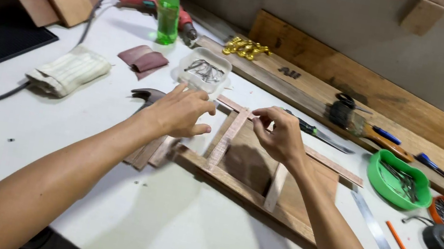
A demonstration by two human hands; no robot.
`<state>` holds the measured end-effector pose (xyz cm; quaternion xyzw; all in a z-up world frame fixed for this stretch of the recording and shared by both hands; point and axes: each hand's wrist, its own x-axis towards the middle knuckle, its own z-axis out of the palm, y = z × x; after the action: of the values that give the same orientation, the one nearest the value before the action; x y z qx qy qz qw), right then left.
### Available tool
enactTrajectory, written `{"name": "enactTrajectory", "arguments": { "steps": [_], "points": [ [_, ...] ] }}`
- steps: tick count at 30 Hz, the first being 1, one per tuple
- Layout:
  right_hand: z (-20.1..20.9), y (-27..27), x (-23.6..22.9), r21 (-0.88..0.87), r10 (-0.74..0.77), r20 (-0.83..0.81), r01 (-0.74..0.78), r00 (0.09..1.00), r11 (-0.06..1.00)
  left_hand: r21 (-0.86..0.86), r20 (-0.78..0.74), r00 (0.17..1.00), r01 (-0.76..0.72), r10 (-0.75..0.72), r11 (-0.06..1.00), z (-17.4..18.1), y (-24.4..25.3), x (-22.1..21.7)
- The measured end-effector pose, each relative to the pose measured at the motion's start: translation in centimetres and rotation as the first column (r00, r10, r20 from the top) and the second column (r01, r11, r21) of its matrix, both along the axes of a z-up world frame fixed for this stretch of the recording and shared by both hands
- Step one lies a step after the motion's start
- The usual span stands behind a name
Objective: The person positions thin wooden strips across a plywood panel on a workbench and hammers nails through them, adding strips one at a time to build a slatted frame, occasionally reaching into a container of nails.
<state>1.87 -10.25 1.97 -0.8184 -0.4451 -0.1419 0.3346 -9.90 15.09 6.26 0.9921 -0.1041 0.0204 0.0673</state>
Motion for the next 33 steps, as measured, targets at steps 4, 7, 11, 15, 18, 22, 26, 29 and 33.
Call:
{"name": "enactTrajectory", "arguments": {
  "steps": [4,7,11,15,18,22,26,29,33],
  "points": [
    [0.4,8.3,-2.2,-0.03,0.149,-0.025,-0.15,0.989,0.988,-0.054,0.01,0.993,-0.119,0.12,0.991,1.0,5.5,-4.3],
    [2.0,12.8,-5.4,-0.237,0.109,-0.076,-0.124,0.991,0.963,-0.026,0.046,0.979,-0.198,0.199,0.98,0.5,8.6,-6.4],
    [0.9,16.7,-6.3,-0.475,0.141,-0.064,-0.154,0.988,0.866,-0.168,0.08,0.949,-0.29,0.306,0.942,-2.0,11.5,-7.4],
    [-0.8,18.7,-5.2,-0.472,0.16,0.017,-0.133,0.987,0.872,-0.143,0.014,0.943,-0.326,0.331,0.934,-3.3,12.3,-6.9],
    [-1.5,19.4,-4.6,-0.435,0.114,0.054,-0.08,0.992,0.897,-0.185,-0.096,0.925,-0.38,0.368,0.906,-3.1,12.1,-6.4],
    [-1.6,20.3,-4.3,-0.477,0.027,-0.012,-0.029,1.0,0.878,-0.217,-0.178,0.91,-0.407,0.374,0.887,-3.3,11.6,-5.5],
    [-2.9,20.6,-3.4,-0.424,-0.005,-0.009,0.0,1.0,0.905,-0.222,-0.191,0.917,-0.387,0.349,0.895,-3.8,11.4,-5.3],
    [-4.1,20.6,-2.9,-0.372,0.041,0.025,-0.029,0.999,0.928,-0.258,-0.153,0.923,-0.383,0.354,0.887,-5.6,11.7,-4.7],
    [-4.6,20.2,-2.8,-0.287,0.097,0.061,-0.076,0.993,0.955,-0.275,-0.166,0.914,-0.404,0.371,0.872,-5.7,12.1,-4.4]
  ]
}}
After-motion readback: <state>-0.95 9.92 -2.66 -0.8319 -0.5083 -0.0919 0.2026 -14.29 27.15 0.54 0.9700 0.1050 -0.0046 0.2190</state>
